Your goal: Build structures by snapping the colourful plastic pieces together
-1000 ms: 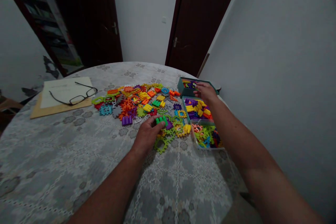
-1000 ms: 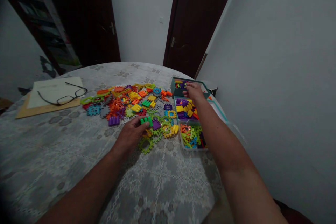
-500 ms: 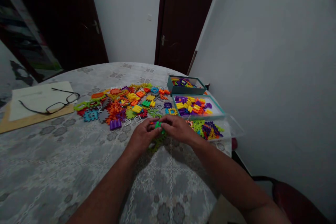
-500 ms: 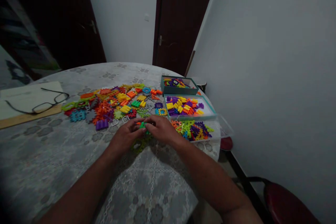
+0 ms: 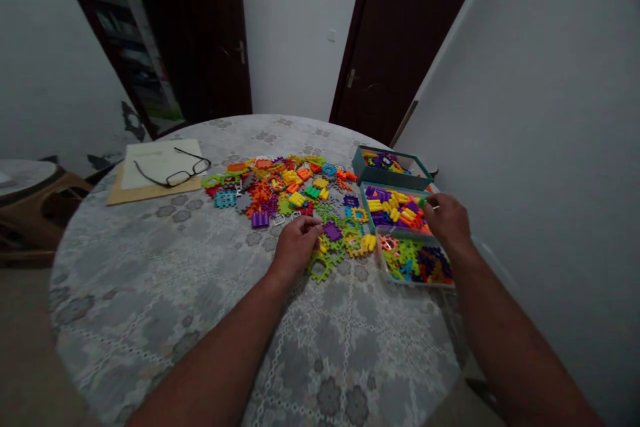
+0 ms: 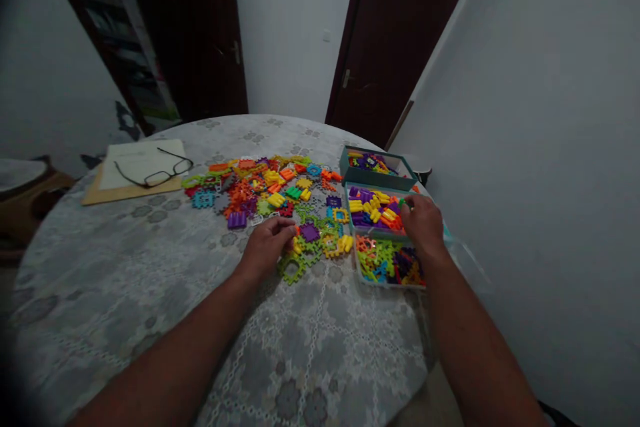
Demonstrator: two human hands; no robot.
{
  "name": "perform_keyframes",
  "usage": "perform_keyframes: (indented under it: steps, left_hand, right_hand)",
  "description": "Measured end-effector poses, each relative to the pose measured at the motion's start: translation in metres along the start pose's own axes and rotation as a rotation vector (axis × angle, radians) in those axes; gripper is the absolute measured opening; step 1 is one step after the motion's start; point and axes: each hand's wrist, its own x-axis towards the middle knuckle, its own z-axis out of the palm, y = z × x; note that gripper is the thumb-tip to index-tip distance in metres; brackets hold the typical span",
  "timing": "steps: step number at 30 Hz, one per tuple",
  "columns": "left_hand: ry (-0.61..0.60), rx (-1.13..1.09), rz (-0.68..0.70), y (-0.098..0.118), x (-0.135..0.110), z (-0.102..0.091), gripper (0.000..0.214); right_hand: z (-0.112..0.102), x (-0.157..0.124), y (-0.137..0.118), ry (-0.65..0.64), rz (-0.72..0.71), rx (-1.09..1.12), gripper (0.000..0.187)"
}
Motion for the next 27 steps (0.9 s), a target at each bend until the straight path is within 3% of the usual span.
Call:
perform_keyframes:
  steps: [3, 6, 9, 13, 16, 19, 23, 27]
  left_hand:
    - [0.059, -0.01, 0.025, -0.003, 0.003, -0.002, 0.018]
    - [0.134, -0.03, 0.031, -0.002, 0.005, -0.006, 0.018]
    - [0.23, 0.048, 0.055, 0.0, 0.009, -0.011, 0.017]
    - [0.286, 0.224, 0.185, 0.001, 0.012, -0.017, 0.016]
    - [0.206, 0.44, 0.348, 0.0, 0.01, -0.017, 0.024]
    - [0.053, 0.654, 0.48, -0.002, 0.003, -0.013, 0.053]
    - [-0.176, 0.878, 0.534, -0.009, -0.007, -0.011, 0.097]
    - [-0.328, 1.033, 0.466, -0.014, -0.009, -0.017, 0.115]
  right_hand:
    - [0.007, 0.006, 0.017, 0.005, 0.064, -0.144, 0.03]
    - [0.002, -0.001, 0.006, 0.008, 0.052, -0.132, 0.033]
    - [-0.012, -0.027, -0.033, -0.005, -0.084, 0.041, 0.031]
    - [-0.023, -0.092, -0.103, -0.166, -0.337, 0.278, 0.03]
    - [-0.017, -0.142, -0.141, -0.233, -0.441, 0.359, 0.038]
    - [-0.008, -0.174, -0.16, -0.282, -0.447, 0.303, 0.046]
    - [0.001, -0.186, -0.167, -0.326, -0.416, 0.199, 0.044]
    - [0.007, -0.184, -0.168, -0.355, -0.399, 0.169, 0.039]
